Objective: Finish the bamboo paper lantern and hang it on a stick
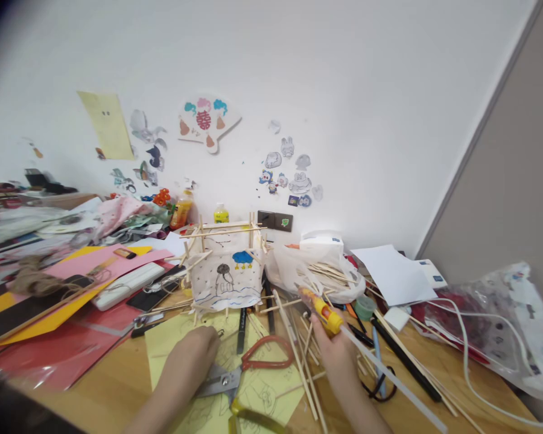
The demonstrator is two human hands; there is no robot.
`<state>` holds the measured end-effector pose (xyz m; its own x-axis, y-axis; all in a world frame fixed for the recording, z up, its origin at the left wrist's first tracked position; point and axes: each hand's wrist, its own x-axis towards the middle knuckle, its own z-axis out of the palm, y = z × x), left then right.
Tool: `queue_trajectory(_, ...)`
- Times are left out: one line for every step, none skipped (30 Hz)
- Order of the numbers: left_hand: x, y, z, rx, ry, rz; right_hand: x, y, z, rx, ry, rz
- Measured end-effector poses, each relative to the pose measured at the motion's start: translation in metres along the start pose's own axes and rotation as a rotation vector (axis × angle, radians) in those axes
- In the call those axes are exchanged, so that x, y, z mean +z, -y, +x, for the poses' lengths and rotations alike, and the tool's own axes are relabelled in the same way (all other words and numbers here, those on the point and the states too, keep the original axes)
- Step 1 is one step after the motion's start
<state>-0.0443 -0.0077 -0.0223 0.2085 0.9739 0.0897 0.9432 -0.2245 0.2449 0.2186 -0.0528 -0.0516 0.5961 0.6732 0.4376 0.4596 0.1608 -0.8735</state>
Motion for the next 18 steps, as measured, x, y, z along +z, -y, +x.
queue_trajectory(0.000, 0.001, -0.001, -0.030, -0.038, -0.073, 0.003, 0.003, -0.005, 0.009, 0.023, 0.009)
queue_trajectory(0.000, 0.003, -0.002, -0.056, -0.074, -0.176, 0.005, 0.006, -0.009, 0.020, 0.047, 0.018)
queue_trajectory(0.001, 0.004, -0.002, -0.070, -0.104, -0.307, 0.007, 0.010, -0.015, 0.028, 0.079, 0.026)
queue_trajectory(0.004, 0.004, -0.003, -0.072, -0.123, -0.466, 0.009, 0.014, -0.020, 0.028, 0.113, 0.036)
queue_trajectory(0.007, 0.003, -0.002, -0.069, -0.129, -0.643, 0.010, 0.016, -0.025, 0.022, 0.147, 0.049)
queue_trajectory(0.012, 0.002, -0.002, -0.066, -0.118, -0.822, 0.011, 0.018, -0.030, 0.009, 0.181, 0.061)
queue_trajectory(0.018, 0.000, -0.001, -0.072, -0.094, -0.991, 0.012, 0.020, -0.034, -0.008, 0.207, 0.069)
queue_trajectory(0.024, -0.002, 0.000, -0.094, -0.061, -1.142, 0.013, 0.020, -0.038, -0.030, 0.228, 0.069)
queue_trajectory(0.030, -0.005, 0.001, -0.129, -0.027, -1.279, 0.014, 0.020, -0.041, -0.051, 0.235, 0.059)
queue_trajectory(0.035, -0.007, 0.002, -0.180, 0.004, -1.399, 0.014, 0.020, -0.044, -0.072, 0.242, 0.039)
queue_trajectory(0.039, -0.010, 0.002, -0.241, 0.028, -1.505, 0.015, 0.019, -0.046, -0.091, 0.256, 0.014)
queue_trajectory(0.041, -0.012, 0.001, -0.311, 0.043, -1.596, 0.015, 0.020, -0.048, -0.109, 0.272, -0.004)
queue_trajectory(0.042, -0.014, 0.000, -0.370, 0.060, -1.675, 0.015, 0.020, -0.049, -0.121, 0.297, -0.013)
queue_trajectory(0.042, -0.017, -0.002, -0.409, 0.086, -1.738, 0.016, 0.020, -0.050, -0.126, 0.321, -0.015)
queue_trajectory(0.041, -0.019, -0.004, -0.430, 0.116, -1.785, 0.016, 0.019, -0.050, -0.125, 0.329, -0.011)
queue_trajectory(0.039, -0.022, -0.006, -0.433, 0.147, -1.815, 0.016, 0.019, -0.051, -0.118, 0.316, -0.004)
queue_trajectory(0.038, -0.025, -0.009, -0.420, 0.176, -1.834, 0.017, 0.017, -0.050, -0.107, 0.289, 0.004)
queue_trajectory(0.037, -0.028, -0.011, -0.401, 0.200, -1.841, 0.017, 0.015, -0.050, -0.092, 0.260, 0.009)
